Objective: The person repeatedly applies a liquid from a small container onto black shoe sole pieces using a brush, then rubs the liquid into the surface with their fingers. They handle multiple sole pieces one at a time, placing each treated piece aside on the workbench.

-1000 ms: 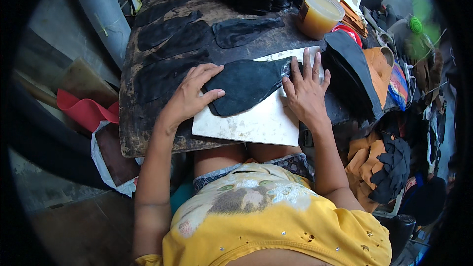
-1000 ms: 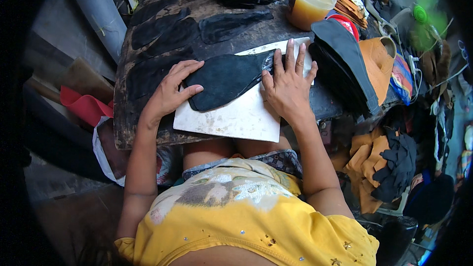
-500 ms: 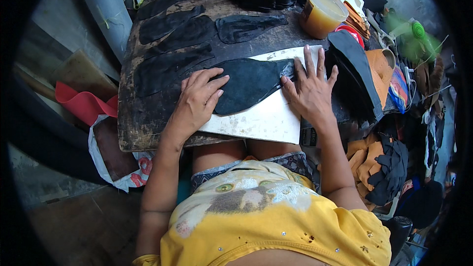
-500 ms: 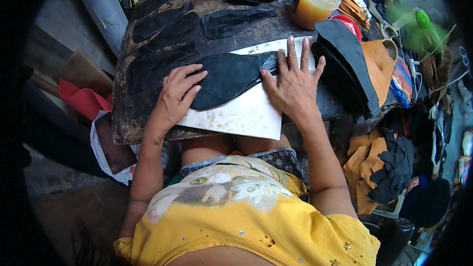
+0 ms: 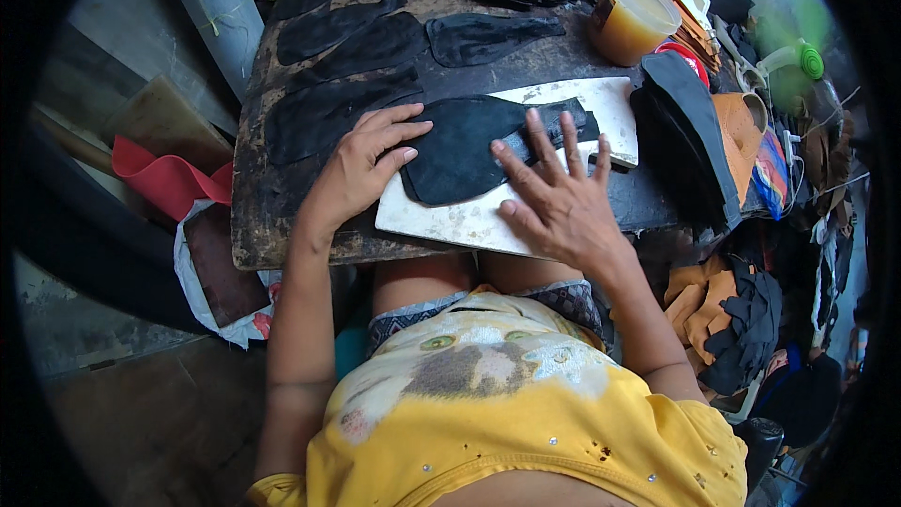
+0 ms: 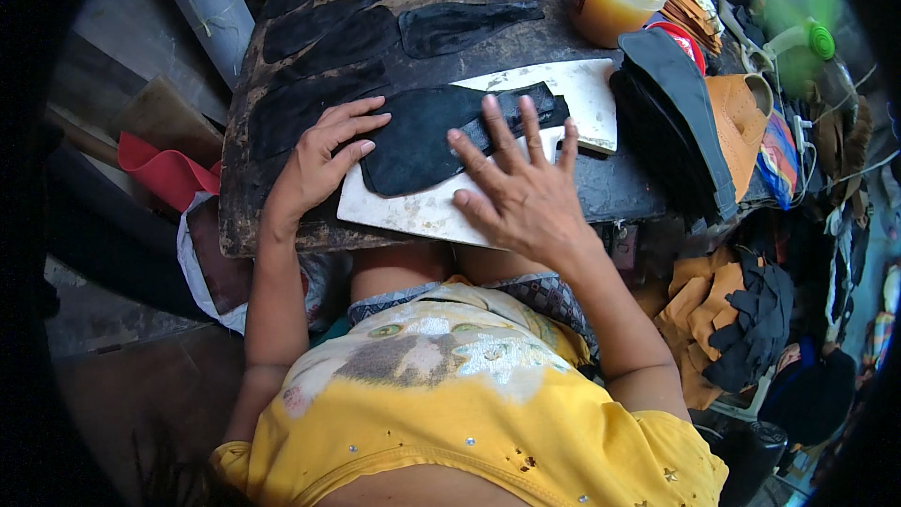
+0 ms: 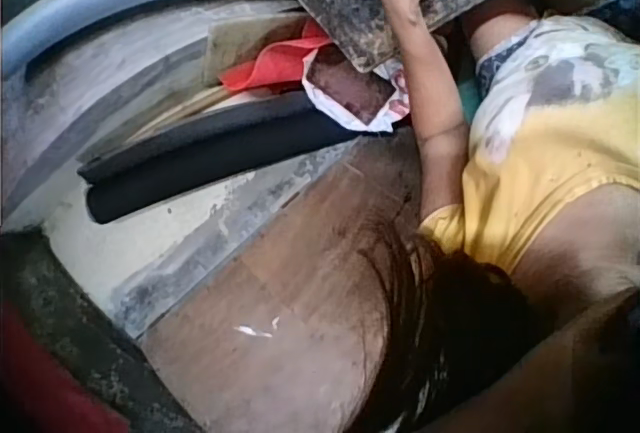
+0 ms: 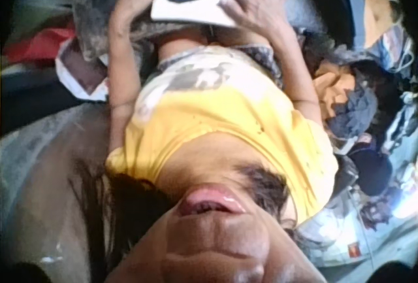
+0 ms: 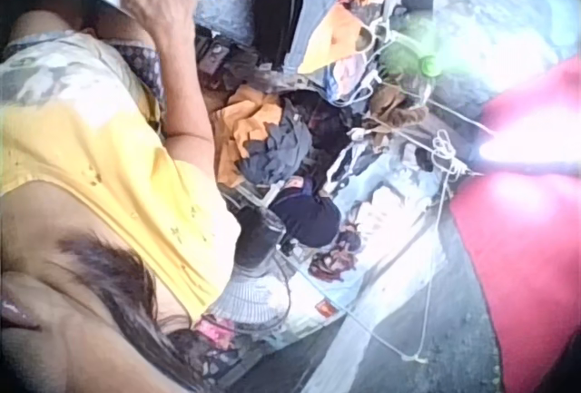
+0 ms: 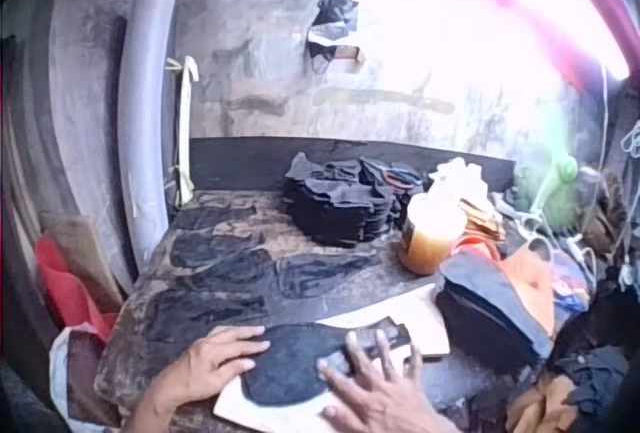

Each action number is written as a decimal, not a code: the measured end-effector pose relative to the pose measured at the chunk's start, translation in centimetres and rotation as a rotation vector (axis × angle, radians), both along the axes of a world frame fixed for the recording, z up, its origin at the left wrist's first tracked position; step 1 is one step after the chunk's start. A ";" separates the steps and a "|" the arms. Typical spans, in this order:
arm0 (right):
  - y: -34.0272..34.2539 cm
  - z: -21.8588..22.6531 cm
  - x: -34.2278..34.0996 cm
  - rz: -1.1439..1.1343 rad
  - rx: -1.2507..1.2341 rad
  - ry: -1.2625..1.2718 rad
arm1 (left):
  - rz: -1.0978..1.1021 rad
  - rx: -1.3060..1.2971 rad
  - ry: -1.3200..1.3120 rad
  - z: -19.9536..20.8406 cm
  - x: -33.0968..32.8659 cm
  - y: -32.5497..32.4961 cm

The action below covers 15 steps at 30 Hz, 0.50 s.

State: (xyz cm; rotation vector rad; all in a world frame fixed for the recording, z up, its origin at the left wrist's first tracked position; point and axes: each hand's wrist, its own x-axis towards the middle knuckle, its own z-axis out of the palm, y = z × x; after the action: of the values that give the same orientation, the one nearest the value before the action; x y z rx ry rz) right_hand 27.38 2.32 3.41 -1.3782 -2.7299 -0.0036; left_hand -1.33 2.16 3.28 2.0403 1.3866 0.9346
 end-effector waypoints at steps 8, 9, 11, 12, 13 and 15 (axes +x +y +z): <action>2.4 0.7 1.2 -0.205 0.127 -0.060 | 0.051 0.032 0.024 -0.7 1.0 1.9; 2.3 0.6 1.2 -0.167 0.104 -0.062 | 0.057 0.030 0.020 -0.8 1.0 2.0; 1.4 0.2 0.7 -0.115 0.065 -0.081 | 0.090 0.054 0.035 -1.1 1.0 2.2; 0.9 0.1 0.5 -0.095 0.068 -0.066 | 0.108 0.048 0.040 -1.3 1.1 2.3; 0.2 0.0 0.1 -0.073 0.105 -0.041 | 0.100 0.045 0.016 -1.4 1.2 2.4; -0.6 -0.1 -0.9 -0.024 0.067 -0.003 | 0.094 0.007 -0.019 -1.4 0.9 2.4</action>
State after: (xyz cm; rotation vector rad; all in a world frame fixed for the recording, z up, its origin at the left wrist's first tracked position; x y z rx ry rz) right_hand 26.52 1.76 3.35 -1.3935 -2.6892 -0.0978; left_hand -0.41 4.60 1.89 1.9810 1.4816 0.9972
